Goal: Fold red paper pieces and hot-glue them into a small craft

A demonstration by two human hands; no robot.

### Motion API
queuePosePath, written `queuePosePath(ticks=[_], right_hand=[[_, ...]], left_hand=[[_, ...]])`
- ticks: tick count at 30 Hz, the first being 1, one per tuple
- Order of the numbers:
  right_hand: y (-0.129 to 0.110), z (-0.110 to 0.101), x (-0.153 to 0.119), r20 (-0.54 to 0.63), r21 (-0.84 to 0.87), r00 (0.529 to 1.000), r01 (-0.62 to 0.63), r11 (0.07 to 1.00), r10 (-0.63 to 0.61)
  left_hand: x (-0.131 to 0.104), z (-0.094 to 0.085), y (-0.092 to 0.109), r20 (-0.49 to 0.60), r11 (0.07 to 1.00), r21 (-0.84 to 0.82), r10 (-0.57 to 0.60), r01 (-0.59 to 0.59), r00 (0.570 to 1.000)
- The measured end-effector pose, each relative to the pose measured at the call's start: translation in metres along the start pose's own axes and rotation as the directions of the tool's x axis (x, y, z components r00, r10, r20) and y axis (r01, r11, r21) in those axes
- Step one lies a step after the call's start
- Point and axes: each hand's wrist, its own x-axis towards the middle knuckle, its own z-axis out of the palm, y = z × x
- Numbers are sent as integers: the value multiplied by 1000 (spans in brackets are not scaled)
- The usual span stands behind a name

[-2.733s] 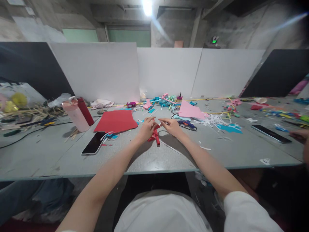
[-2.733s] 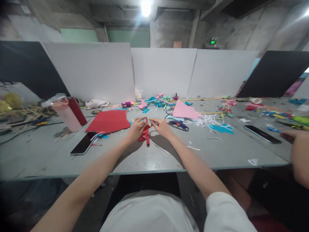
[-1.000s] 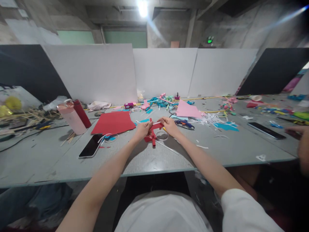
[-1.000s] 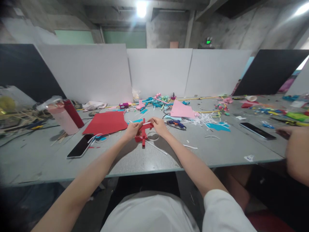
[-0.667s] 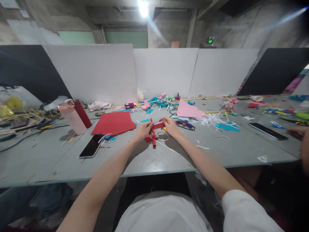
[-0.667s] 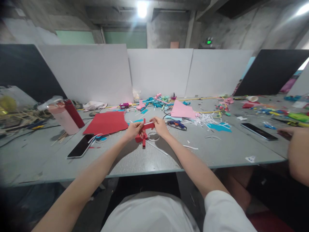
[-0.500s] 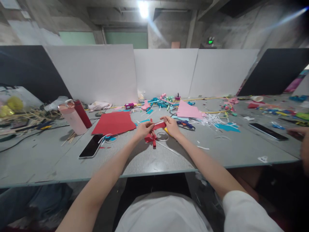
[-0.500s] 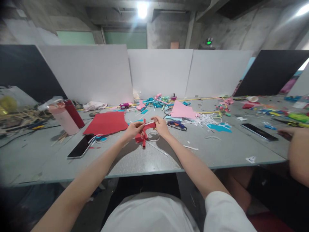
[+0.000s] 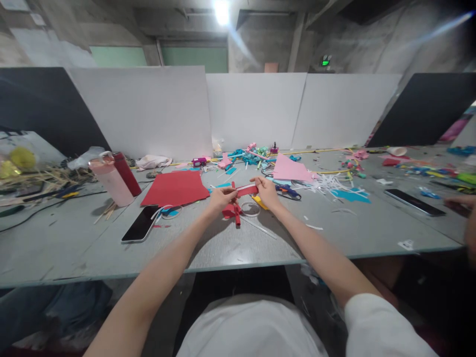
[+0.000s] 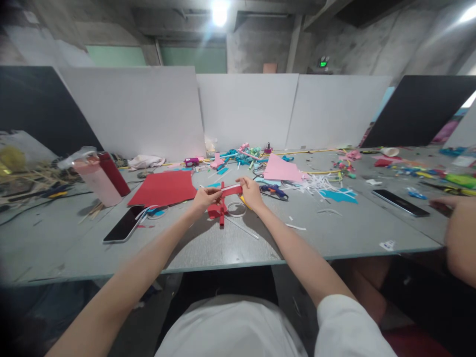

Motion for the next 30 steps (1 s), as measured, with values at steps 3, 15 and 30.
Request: queuePosePath(ticks=[3, 15, 30], right_hand=[[-2, -1, 0, 3, -13, 1000, 3, 1000, -3], [11, 5, 2, -98, -248, 979, 151, 957, -180], [-14, 18, -18, 213, -278, 871, 488, 828, -442]], left_hand=[[-2, 1, 2, 7, 1000, -23, -9, 9, 1000], [1, 3, -2, -36, 998, -54, -16, 15, 999], [1, 2, -6, 3, 993, 42, 106, -106, 994]])
